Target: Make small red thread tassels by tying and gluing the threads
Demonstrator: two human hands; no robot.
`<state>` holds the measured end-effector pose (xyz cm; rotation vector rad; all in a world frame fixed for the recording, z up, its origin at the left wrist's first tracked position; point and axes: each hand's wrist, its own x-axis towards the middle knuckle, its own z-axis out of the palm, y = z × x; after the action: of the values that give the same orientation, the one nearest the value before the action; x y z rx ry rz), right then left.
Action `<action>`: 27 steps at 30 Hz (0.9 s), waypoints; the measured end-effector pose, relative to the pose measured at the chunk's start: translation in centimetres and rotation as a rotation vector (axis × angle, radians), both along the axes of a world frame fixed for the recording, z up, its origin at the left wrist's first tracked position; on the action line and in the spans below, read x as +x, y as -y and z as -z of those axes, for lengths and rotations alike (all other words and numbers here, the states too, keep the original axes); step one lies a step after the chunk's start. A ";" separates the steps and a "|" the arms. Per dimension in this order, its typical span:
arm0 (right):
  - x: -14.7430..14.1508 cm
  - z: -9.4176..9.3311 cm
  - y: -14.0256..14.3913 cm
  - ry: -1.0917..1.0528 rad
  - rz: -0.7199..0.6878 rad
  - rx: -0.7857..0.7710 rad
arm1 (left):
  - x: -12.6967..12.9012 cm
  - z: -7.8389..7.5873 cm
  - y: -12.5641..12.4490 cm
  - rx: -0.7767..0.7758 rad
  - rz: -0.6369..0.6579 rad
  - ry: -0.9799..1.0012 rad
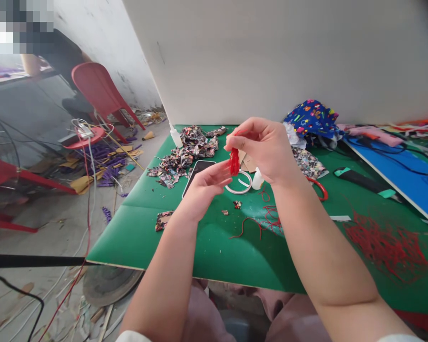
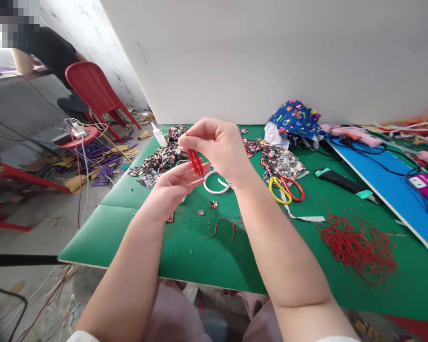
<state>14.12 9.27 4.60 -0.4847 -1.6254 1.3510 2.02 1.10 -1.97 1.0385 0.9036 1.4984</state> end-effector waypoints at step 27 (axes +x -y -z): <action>-1.6 1.3 0.6 -0.160 -0.303 -0.068 | 1.8 -1.7 0.6 0.208 -0.384 -0.008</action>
<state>12.49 8.67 3.28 -0.1668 -1.5677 1.6283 3.86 0.54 -0.31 1.0594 1.0089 1.9429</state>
